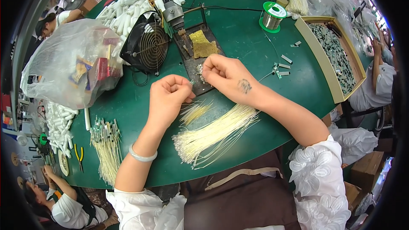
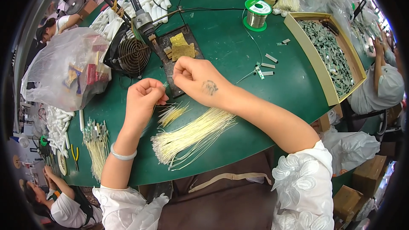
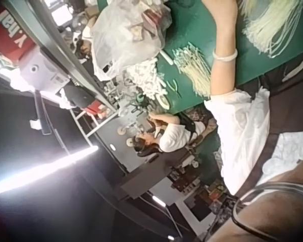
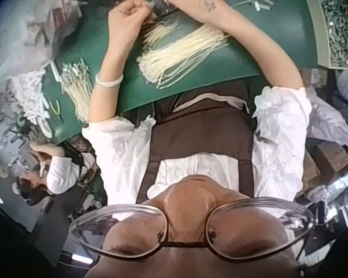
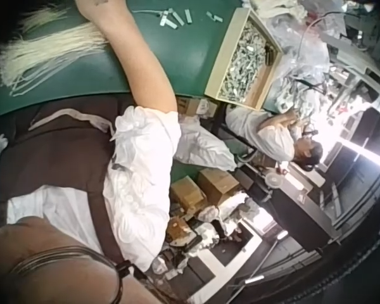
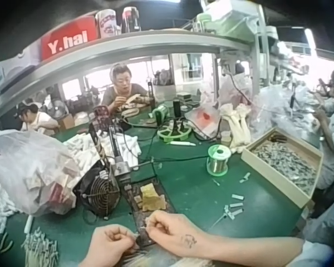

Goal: Assembling small white plastic components onto thin wires at a manufacturing workstation.

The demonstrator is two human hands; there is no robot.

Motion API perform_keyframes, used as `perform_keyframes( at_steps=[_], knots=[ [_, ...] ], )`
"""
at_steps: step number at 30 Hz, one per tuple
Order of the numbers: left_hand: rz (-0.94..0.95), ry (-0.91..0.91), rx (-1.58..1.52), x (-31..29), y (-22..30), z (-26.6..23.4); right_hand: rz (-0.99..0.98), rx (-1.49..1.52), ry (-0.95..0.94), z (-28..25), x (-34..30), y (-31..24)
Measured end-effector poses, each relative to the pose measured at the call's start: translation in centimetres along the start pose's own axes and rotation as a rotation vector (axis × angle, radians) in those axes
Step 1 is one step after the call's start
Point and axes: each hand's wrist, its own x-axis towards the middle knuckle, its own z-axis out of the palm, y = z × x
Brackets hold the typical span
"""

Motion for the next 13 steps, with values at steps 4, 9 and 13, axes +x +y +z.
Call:
perform_keyframes(
  at_steps=[4, 9, 13],
  knots=[
    [0.04, 0.008, -0.005, 1.0, 0.5, 0.3, -0.126, -0.147, 0.04, -0.1, 0.3, 0.6],
    [0.087, 0.039, -0.029, 1.9, 1.1, 0.9, -0.191, -0.155, 0.114, -0.2, 0.7, 0.4],
    [0.104, 0.05, -0.031, 2.3, 1.3, 1.0, -0.187, -0.147, 0.137, -0.4, 0.9, 0.3]
  ],
)
